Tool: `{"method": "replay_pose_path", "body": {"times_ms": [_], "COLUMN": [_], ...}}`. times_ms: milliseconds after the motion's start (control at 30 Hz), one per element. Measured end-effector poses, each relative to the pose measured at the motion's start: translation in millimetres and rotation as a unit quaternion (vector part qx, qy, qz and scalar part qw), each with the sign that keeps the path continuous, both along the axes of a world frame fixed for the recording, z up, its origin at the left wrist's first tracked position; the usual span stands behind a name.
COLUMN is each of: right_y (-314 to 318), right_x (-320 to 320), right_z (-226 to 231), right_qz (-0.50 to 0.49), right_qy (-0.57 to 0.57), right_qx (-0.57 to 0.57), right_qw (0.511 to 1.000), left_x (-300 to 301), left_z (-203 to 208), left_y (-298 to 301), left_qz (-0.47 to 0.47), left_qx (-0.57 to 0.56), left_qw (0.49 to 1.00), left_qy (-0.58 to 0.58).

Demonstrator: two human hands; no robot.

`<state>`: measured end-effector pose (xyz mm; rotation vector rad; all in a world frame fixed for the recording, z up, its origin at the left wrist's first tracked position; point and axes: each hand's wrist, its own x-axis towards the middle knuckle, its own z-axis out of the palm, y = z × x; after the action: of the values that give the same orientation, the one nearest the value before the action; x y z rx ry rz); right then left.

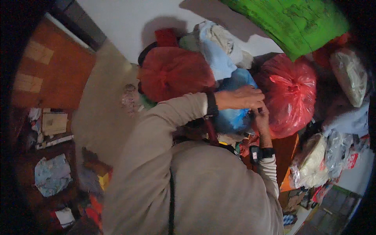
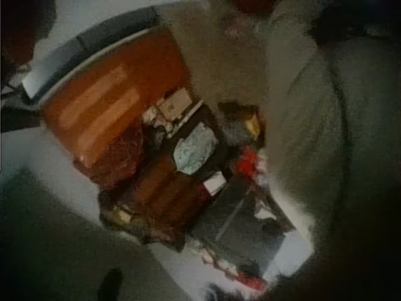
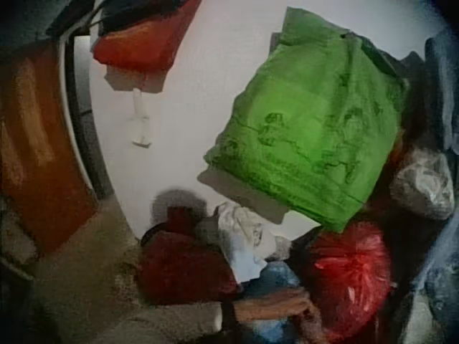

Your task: The person folds a white cloth, places it into a blue plastic bag, and ties the bag closed. They then pick up a red plastic bag and place it on a pile of other bags. The person unfolds and refolds the white cloth, places it back into the blue bag, and ties the blue bag again. Finally, they adjust the red bag on the pile.

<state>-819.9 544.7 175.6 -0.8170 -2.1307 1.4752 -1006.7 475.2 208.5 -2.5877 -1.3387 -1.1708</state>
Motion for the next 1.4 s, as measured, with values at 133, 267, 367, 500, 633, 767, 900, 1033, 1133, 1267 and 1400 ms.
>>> {"method": "replay_pose_path", "body": {"times_ms": [133, 267, 367, 500, 633, 767, 900, 1033, 1133, 1267, 1400], "right_y": [-11.2, -15.5, -11.9, -12.5, -26.2, -14.1, 38.3, 81.0, 103.2, 115.6, 136.5], "right_x": [-8.0, -12.2, -12.6, -17.4, -15.9, 4.3, -1.1, -8.1, 0.9, 27.1, 54.3], "right_z": [22.5, 32.5, 23.8, 13.1, 42.6, 107.2, 135.5, 127.3, 126.0, 129.2, 141.4], "right_qz": [0.020, 0.033, 0.014, 0.004, 0.002, -0.060, -0.292, -0.322, -0.248, -0.277, -0.249], "right_qy": [0.029, -0.035, -0.118, -0.366, -0.277, -0.101, -0.114, -0.166, -0.152, 0.075, 0.203], "right_qx": [0.085, 0.232, 0.312, 0.320, 0.293, 0.446, 0.522, 0.424, 0.312, 0.054, 0.004], "right_qw": [0.996, 0.971, 0.943, 0.874, 0.915, 0.887, 0.793, 0.830, 0.905, 0.956, 0.947], "left_x": [-4.5, -12.0, -24.2, -37.5, -47.9, -52.0, -42.8, -25.2, -20.1, -28.6, -39.2], "left_z": [0.6, 0.6, -4.8, -12.6, 4.8, 42.2, 62.3, 59.2, 54.9, 55.6, 60.5], "left_y": [-15.9, -27.2, -33.6, -47.8, -51.0, -47.8, -28.7, -16.4, -18.3, -32.8, -51.4], "left_qz": [-0.011, 0.037, 0.031, 0.026, 0.023, -0.031, -0.029, -0.002, -0.032, -0.038, -0.004], "left_qx": [-0.082, 0.058, -0.018, -0.008, -0.272, -0.228, -0.207, -0.200, -0.186, -0.217, -0.257], "left_qw": [0.985, 0.996, 0.992, 0.994, 0.953, 0.973, 0.976, 0.979, 0.980, 0.969, 0.955], "left_qy": [-0.153, 0.054, 0.120, 0.103, 0.129, -0.022, -0.053, -0.049, -0.067, -0.115, -0.148]}}
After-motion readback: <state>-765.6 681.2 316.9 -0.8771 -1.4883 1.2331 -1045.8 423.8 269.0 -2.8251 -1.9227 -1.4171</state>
